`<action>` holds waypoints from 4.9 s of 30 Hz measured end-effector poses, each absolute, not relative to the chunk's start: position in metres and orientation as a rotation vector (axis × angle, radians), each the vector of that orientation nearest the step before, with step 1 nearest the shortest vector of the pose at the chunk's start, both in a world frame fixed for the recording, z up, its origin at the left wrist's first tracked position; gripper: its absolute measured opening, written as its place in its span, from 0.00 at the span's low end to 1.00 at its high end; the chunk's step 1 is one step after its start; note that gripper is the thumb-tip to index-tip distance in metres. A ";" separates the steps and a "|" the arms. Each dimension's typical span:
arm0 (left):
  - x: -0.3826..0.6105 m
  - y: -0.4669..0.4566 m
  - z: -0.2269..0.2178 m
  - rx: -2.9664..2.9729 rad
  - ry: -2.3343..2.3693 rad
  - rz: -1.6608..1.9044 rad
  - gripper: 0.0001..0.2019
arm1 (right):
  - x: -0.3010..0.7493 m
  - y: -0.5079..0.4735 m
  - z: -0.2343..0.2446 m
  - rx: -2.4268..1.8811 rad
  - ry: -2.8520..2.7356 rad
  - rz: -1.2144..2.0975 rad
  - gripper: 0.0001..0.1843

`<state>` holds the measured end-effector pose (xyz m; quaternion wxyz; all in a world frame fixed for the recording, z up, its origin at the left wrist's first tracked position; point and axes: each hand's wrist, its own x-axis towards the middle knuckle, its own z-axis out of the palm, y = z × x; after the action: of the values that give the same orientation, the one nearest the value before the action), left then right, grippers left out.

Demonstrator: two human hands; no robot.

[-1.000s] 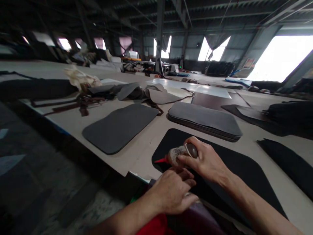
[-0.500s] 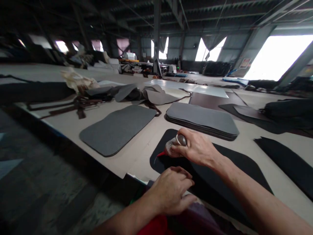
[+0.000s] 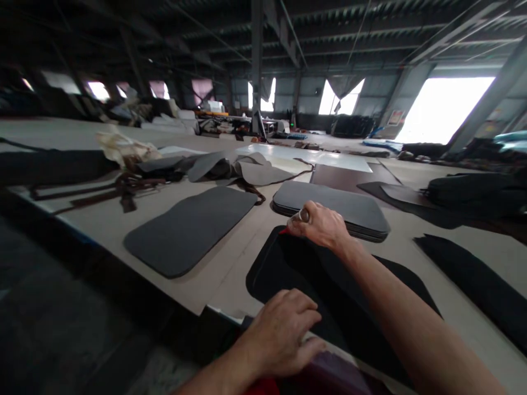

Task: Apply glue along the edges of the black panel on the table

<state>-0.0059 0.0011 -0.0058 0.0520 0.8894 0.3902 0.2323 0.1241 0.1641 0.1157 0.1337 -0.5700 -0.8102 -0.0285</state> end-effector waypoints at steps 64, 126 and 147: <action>-0.015 0.022 -0.022 2.708 1.046 0.823 0.15 | 0.384 -0.060 0.115 -2.274 -1.792 0.012 0.24; -0.137 -0.023 -0.027 2.151 1.508 1.449 0.13 | 0.191 0.028 0.095 -1.458 -2.322 0.426 0.21; -0.112 -0.011 -0.028 2.609 1.374 1.236 0.15 | 0.165 0.084 0.062 -1.264 -1.646 0.780 0.20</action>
<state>-0.1121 -0.0109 -0.0282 -0.0278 0.8157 0.4296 0.3865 0.1650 0.0842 0.0622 0.4457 -0.5103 -0.6646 0.3150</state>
